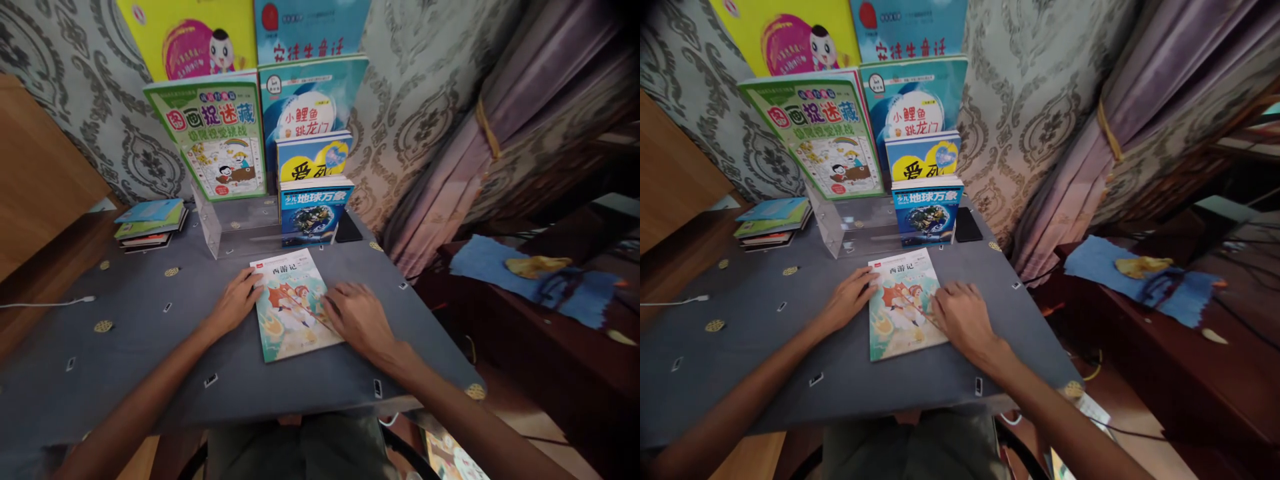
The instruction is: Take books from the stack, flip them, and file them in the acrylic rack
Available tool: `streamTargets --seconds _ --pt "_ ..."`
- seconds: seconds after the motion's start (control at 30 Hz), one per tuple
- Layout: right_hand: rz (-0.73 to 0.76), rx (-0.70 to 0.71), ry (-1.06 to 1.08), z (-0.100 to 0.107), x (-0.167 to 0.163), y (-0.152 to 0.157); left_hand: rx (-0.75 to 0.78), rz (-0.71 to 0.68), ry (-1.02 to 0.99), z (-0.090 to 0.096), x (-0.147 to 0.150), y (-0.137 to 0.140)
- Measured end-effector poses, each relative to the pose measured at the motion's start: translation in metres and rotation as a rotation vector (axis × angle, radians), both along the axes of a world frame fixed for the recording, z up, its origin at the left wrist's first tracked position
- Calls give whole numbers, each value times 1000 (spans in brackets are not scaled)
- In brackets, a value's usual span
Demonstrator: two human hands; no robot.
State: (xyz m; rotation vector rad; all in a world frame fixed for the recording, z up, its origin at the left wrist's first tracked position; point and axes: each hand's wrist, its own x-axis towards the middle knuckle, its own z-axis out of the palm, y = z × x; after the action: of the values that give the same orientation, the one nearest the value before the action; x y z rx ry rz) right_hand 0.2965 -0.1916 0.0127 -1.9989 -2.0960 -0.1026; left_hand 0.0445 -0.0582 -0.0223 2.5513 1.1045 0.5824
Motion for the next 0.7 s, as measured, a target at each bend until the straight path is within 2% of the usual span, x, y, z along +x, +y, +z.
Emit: streamTargets --seconds 0.1,0.23,0.33,0.43,0.7 --pt "189 1 110 1 -23 40 -19 -14 -52 -2 0 0" --pt "422 14 250 -16 -61 96 -35 -2 -107 -3 1 -2" --pt "426 -67 267 -27 -78 123 -26 12 -90 -3 2 -3" --pt "419 -122 236 -30 -76 131 -10 -1 -89 -2 3 -4" --pt "241 -77 205 -28 -11 116 -13 11 -80 -6 1 -3"
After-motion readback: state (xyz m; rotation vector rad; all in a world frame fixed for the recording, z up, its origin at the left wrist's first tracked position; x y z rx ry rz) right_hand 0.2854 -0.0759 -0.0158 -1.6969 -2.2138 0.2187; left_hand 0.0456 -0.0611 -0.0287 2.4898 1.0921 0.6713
